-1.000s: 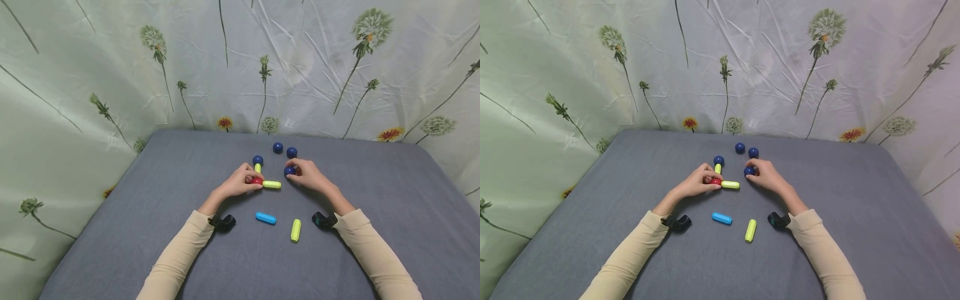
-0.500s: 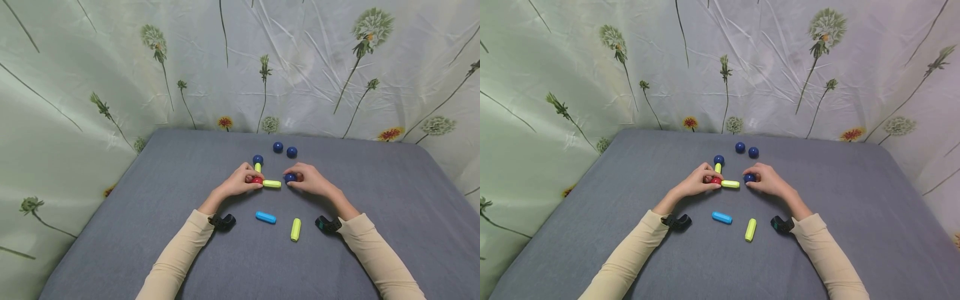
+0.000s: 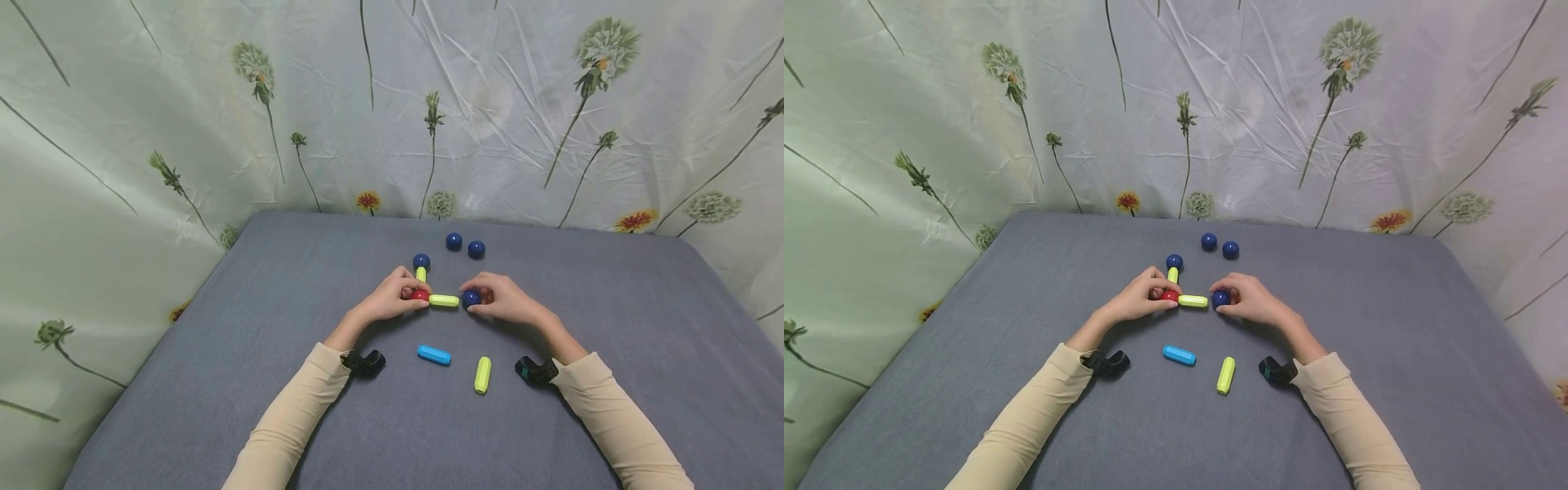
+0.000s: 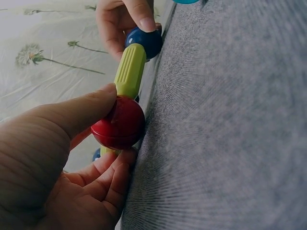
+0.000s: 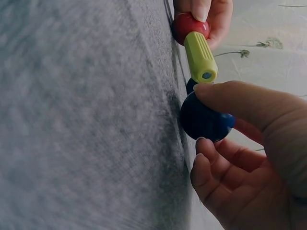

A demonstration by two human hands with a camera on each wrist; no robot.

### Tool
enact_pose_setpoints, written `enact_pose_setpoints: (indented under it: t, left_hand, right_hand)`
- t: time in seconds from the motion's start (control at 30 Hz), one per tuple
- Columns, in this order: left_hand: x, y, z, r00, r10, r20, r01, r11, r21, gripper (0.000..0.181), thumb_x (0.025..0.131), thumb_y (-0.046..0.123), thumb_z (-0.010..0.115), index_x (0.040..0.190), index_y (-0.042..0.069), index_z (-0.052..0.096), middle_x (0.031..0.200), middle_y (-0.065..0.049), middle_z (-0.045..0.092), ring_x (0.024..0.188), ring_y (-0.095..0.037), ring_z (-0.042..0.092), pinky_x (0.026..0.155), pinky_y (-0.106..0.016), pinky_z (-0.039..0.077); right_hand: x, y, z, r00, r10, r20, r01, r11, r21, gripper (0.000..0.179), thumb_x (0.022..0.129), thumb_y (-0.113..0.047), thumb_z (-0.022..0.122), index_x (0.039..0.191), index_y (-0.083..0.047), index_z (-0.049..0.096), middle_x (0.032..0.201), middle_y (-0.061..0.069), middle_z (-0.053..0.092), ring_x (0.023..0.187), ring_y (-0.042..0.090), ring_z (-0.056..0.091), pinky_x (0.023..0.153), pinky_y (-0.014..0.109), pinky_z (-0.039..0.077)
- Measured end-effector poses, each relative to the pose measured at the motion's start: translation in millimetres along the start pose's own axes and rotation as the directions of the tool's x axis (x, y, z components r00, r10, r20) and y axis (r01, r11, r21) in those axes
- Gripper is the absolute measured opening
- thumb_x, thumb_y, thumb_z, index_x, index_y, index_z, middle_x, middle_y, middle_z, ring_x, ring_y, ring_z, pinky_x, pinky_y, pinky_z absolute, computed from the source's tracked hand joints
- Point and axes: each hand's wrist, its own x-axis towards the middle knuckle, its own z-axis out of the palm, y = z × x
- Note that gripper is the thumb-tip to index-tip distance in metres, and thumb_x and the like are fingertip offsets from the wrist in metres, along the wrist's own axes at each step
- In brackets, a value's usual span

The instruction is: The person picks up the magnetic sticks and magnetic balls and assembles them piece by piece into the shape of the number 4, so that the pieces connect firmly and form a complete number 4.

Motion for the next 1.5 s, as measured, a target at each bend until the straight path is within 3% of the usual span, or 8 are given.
enact_pose_setpoints:
  t: [0.97, 1.5]
  left_hand:
    - [-0.6, 2.4, -0.9, 1.0, -0.014, 0.005, 0.014, 1.0, 0.007, 0.025, 0.087, 0.023, 0.067, 0.11, 0.015, 0.068, 0.097, -0.006, 0.041, 0.086, -0.016, 0.041, 0.072, -0.023, 0.035]
    - [-1.3, 2.1, -0.6, 1.0, -0.024, 0.01, 0.024, 1.0, 0.0, 0.024, 0.087, 0.023, 0.067, 0.109, 0.015, 0.068, 0.097, -0.006, 0.042, 0.086, -0.016, 0.041, 0.072, -0.022, 0.035]
  right_hand:
    - [-2.2, -5.8, 3.0, 0.999, -0.012, 0.042, 0.01, 0.999, 0.038, 0.036, 0.081, -0.017, 0.072, 0.115, -0.007, 0.063, 0.081, 0.002, 0.056, 0.066, 0.004, 0.045, 0.059, 0.02, 0.039]
    - [-10.8, -9.8, -9.8, 0.999, 0.019, 0.038, -0.018, 1.0, -0.012, 0.044, 0.083, -0.017, 0.071, 0.122, -0.002, 0.058, 0.097, 0.008, 0.064, 0.073, 0.007, 0.052, 0.064, 0.021, 0.044]
